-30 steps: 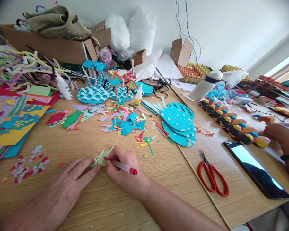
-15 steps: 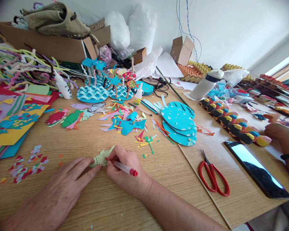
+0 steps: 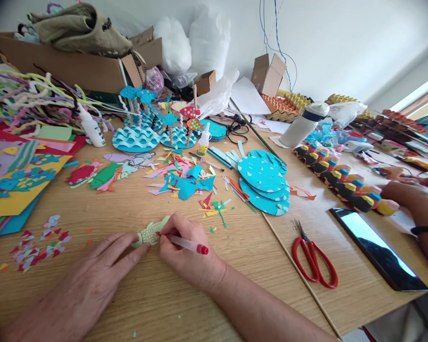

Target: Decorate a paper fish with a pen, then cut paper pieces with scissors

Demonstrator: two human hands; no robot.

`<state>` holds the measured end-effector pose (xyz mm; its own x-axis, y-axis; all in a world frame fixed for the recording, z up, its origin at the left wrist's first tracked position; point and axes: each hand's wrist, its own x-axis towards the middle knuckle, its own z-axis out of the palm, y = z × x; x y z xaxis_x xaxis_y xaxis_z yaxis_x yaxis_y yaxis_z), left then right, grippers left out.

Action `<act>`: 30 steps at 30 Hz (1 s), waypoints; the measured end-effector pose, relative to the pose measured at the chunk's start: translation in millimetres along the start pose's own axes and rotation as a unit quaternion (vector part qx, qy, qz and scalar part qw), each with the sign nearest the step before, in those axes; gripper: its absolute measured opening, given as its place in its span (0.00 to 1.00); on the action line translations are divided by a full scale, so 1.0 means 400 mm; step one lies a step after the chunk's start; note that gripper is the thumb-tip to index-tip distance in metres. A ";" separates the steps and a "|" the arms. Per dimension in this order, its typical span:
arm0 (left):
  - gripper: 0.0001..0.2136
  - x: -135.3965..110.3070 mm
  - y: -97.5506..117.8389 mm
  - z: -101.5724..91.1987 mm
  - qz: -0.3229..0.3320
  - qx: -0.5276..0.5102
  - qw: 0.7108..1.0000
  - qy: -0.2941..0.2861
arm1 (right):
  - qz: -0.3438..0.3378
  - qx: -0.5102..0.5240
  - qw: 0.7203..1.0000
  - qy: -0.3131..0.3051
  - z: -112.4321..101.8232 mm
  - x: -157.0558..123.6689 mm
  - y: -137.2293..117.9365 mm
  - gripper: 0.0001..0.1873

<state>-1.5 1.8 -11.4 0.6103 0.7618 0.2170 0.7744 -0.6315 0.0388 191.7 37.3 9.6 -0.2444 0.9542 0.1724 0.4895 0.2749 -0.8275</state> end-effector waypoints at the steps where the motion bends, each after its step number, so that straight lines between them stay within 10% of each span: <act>1: 0.27 -0.001 -0.001 0.001 0.000 -0.001 1.000 0.001 | 0.002 0.000 1.000 -0.001 -0.001 0.000 -0.001 0.05; 30: 0.26 0.002 0.005 -0.021 0.009 0.029 1.000 0.003 | -0.025 -0.020 0.999 0.003 0.005 -0.004 0.009 0.06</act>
<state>-0.8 -0.1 -2.9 0.6239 0.7489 0.2234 0.7713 -0.6361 -0.0218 192.1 36.4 5.1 -0.2643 0.9400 0.2157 0.5104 0.3261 -0.7957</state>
